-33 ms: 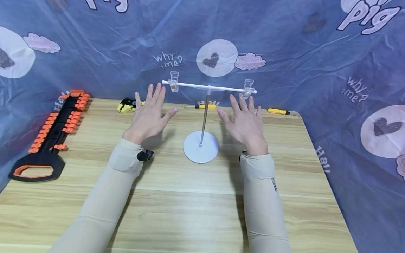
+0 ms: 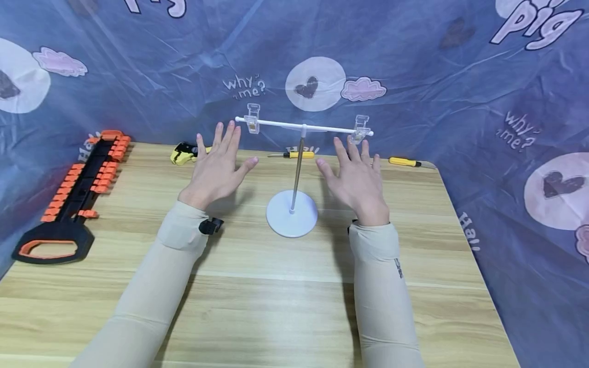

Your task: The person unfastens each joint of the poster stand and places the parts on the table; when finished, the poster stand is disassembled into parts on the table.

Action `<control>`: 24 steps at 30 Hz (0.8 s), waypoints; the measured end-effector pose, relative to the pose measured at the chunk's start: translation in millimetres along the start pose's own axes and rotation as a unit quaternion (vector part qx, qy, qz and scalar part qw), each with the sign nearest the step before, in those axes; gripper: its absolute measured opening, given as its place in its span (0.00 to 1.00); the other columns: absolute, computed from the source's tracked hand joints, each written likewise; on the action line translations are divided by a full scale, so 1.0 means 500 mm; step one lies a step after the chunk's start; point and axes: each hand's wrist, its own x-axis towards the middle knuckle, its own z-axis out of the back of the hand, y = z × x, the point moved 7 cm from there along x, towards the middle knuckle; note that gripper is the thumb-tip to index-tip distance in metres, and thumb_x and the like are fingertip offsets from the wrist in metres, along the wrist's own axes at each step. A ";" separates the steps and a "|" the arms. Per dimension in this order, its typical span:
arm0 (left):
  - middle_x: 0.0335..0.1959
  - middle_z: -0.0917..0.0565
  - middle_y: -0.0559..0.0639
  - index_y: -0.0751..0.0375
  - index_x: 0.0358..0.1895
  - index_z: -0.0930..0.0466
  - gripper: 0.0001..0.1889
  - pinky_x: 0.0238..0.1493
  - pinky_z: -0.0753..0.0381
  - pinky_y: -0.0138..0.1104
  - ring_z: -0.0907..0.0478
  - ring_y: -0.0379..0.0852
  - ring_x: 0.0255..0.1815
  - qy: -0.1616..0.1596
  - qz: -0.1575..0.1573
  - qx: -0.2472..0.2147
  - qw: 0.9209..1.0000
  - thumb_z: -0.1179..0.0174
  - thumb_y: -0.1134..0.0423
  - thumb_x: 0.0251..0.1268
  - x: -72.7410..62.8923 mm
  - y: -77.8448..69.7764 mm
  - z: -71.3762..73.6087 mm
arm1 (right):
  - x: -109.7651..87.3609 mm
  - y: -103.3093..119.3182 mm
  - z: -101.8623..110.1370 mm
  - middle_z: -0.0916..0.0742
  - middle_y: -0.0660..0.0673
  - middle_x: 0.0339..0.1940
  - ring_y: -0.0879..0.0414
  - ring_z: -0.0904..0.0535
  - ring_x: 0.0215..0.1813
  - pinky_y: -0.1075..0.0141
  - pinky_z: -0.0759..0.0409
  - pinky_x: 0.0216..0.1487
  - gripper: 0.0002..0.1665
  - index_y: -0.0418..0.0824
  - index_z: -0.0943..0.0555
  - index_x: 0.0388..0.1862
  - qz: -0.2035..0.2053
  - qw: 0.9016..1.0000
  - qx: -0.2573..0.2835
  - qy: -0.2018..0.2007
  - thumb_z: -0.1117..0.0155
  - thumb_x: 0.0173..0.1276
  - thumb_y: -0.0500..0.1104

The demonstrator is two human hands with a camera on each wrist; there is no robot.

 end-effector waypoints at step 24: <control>0.87 0.44 0.53 0.51 0.87 0.48 0.38 0.83 0.46 0.60 0.46 0.58 0.87 -0.062 -0.085 -0.205 0.973 0.58 0.36 0.85 -0.011 -0.090 0.012 | -0.028 0.065 0.066 0.15 0.40 0.67 0.45 0.19 0.64 0.53 0.25 0.64 0.26 0.45 0.23 0.75 0.158 0.931 0.264 -0.197 0.53 0.88 0.52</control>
